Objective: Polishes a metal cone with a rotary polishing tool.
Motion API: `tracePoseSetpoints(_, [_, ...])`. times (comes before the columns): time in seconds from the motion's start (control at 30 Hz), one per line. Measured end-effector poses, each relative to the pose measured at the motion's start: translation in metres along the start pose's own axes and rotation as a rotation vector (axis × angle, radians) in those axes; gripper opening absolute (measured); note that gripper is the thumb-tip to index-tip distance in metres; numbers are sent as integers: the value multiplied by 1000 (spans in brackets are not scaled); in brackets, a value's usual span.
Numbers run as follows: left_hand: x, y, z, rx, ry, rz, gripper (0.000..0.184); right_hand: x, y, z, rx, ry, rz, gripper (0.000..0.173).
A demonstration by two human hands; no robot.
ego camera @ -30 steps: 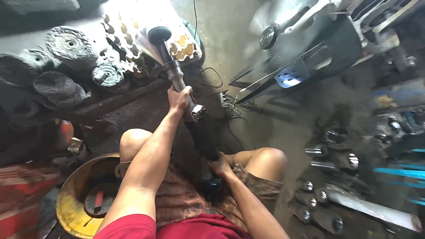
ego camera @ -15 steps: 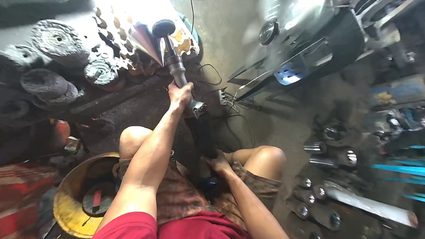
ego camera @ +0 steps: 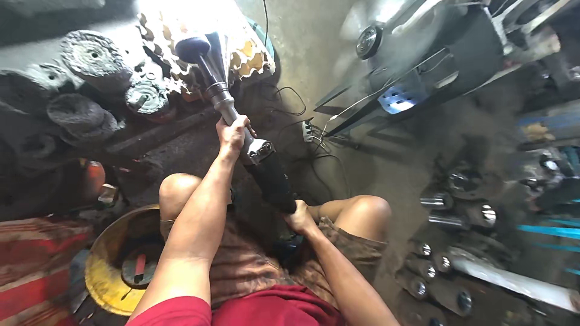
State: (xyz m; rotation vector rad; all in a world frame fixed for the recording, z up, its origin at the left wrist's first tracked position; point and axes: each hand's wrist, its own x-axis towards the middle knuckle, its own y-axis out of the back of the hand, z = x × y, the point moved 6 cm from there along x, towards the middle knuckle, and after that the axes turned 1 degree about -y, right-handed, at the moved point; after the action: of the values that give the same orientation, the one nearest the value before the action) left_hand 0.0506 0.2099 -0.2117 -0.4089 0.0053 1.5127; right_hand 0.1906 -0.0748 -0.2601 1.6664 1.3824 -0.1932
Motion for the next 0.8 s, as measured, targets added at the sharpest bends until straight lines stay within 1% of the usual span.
tracePoseSetpoints(0.17, [-1, 6, -4, -23, 20, 13, 12, -1, -3, 1, 7, 22, 0, 29])
tracePoseSetpoints(0.33, [-2, -11, 0, 50, 14, -23, 15, 0, -5, 8, -15, -14, 12, 32])
tracePoseSetpoints(0.4, [-1, -20, 3, 133, 22, -33, 19, -1, -6, 11, 68, -34, 3, 35])
tracePoseSetpoints(0.5, [0, -32, 1, 230, 87, -25, 25, -4, -10, 17, 282, -92, -49, 37])
tracePoseSetpoints(0.6, [8, -39, -10, 308, 110, -32, 30, -5, -12, 18, 361, -179, -90, 35])
tracePoseSetpoints(0.7, [20, -42, -20, 419, 87, -50, 37, -5, -14, 17, 333, -228, -103, 46])
tracePoseSetpoints(0.8, [19, -43, -19, 479, 121, -51, 39, -5, -14, 22, 337, -266, -101, 55])
